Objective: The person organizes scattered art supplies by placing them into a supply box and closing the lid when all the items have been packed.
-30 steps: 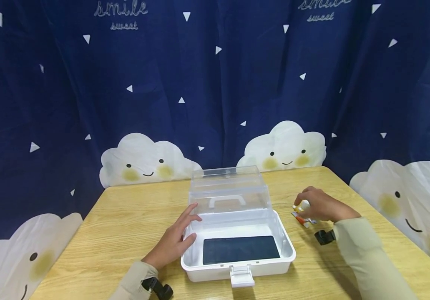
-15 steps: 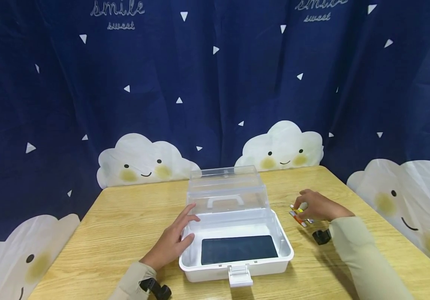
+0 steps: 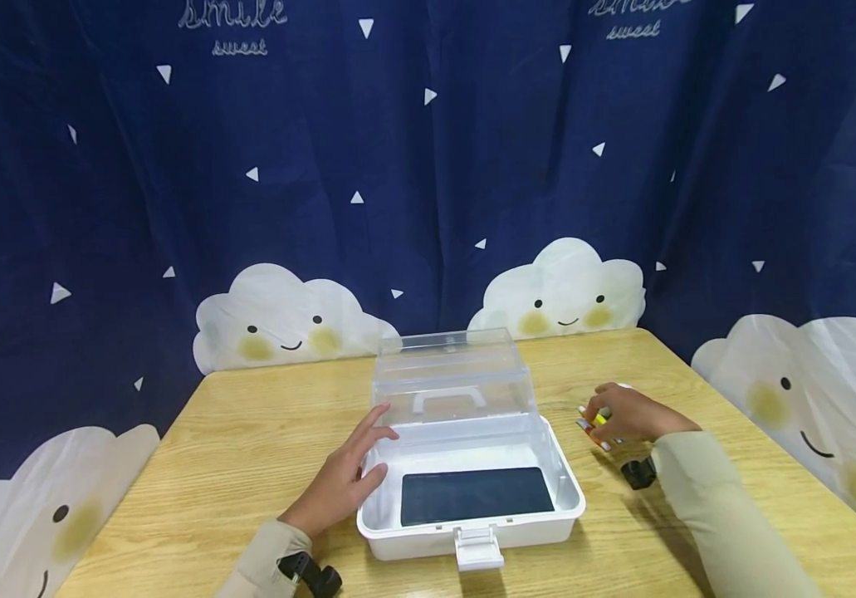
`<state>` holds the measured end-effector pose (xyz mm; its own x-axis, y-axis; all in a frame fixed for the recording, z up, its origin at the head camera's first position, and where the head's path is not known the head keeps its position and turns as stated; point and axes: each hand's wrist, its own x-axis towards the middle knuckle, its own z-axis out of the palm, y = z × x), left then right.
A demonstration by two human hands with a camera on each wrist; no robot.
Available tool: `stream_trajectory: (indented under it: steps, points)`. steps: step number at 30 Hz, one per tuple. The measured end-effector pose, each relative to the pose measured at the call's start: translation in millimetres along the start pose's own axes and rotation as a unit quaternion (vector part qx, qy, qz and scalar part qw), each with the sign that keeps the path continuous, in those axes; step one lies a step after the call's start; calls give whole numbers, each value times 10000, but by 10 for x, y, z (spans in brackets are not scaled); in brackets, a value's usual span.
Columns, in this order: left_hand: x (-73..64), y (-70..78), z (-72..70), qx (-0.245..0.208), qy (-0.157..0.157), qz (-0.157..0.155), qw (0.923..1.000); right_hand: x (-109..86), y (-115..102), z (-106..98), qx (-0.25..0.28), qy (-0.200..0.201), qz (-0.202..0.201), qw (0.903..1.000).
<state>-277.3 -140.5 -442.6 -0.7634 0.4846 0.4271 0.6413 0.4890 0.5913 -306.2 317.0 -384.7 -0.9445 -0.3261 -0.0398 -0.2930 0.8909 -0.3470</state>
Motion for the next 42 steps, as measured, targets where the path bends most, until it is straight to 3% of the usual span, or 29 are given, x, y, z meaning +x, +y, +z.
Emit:
stream_trajectory:
  steps: [5,11,14,42]
  points:
    - [0,1,1,16,-2,-32,10000,17,13,29,-3,-5,-168,9999]
    - [-2,-27,9,87,74,207,9997,25,8,33,-182,21,-319,9993]
    - [-2,-38,14,140,134,312,9993,30,-3,34,-270,7,-274,9993]
    - [-1,-40,14,134,162,310,9993,86,1,110,-1042,179,311,9939]
